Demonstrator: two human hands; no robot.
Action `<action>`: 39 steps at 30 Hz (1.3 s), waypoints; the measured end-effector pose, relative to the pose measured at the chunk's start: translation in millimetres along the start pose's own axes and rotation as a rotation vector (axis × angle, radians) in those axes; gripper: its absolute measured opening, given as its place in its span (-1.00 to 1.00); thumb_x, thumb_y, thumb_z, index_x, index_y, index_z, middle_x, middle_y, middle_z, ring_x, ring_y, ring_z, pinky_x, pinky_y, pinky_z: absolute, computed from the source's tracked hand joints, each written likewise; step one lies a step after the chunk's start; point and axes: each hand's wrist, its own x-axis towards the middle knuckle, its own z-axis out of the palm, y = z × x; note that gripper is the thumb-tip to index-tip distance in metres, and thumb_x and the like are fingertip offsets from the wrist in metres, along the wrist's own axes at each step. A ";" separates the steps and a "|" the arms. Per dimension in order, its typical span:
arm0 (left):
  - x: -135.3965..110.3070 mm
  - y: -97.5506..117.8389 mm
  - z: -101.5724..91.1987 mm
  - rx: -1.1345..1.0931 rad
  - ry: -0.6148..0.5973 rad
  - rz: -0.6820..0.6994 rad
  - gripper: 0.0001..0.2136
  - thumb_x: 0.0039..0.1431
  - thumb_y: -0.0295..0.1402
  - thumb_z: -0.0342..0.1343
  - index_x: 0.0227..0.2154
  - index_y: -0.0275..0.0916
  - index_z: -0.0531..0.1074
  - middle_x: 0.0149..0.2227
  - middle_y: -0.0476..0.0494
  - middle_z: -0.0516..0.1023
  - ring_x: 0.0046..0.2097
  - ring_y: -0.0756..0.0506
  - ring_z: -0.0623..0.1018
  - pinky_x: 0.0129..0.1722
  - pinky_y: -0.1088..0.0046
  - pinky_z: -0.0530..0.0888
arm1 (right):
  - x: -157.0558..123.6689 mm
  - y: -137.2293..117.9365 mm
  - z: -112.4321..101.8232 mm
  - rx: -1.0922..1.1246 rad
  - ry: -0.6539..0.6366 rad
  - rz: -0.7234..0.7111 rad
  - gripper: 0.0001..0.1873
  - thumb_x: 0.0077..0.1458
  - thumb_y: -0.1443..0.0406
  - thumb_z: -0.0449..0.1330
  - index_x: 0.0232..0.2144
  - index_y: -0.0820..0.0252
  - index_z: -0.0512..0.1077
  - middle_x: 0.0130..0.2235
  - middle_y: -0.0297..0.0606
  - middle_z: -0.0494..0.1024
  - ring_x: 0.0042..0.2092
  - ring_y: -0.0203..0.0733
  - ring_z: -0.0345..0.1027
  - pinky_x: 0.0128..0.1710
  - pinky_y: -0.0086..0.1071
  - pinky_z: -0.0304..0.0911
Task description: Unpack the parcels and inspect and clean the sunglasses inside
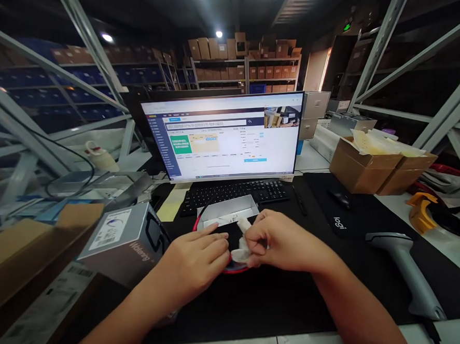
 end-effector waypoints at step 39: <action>-6.2 -19.0 -6.2 -0.125 0.016 -0.113 -0.82 0.34 -0.46 -0.01 -0.35 -0.23 0.46 -0.31 -0.03 0.63 -0.14 -0.05 0.64 0.15 0.20 0.50 | 4.2 11.8 -6.1 0.423 0.059 0.088 -0.40 0.01 0.19 0.39 -0.67 0.14 0.01 -0.61 -0.54 0.02 -0.53 -0.41 -0.17 -0.54 -0.44 -0.19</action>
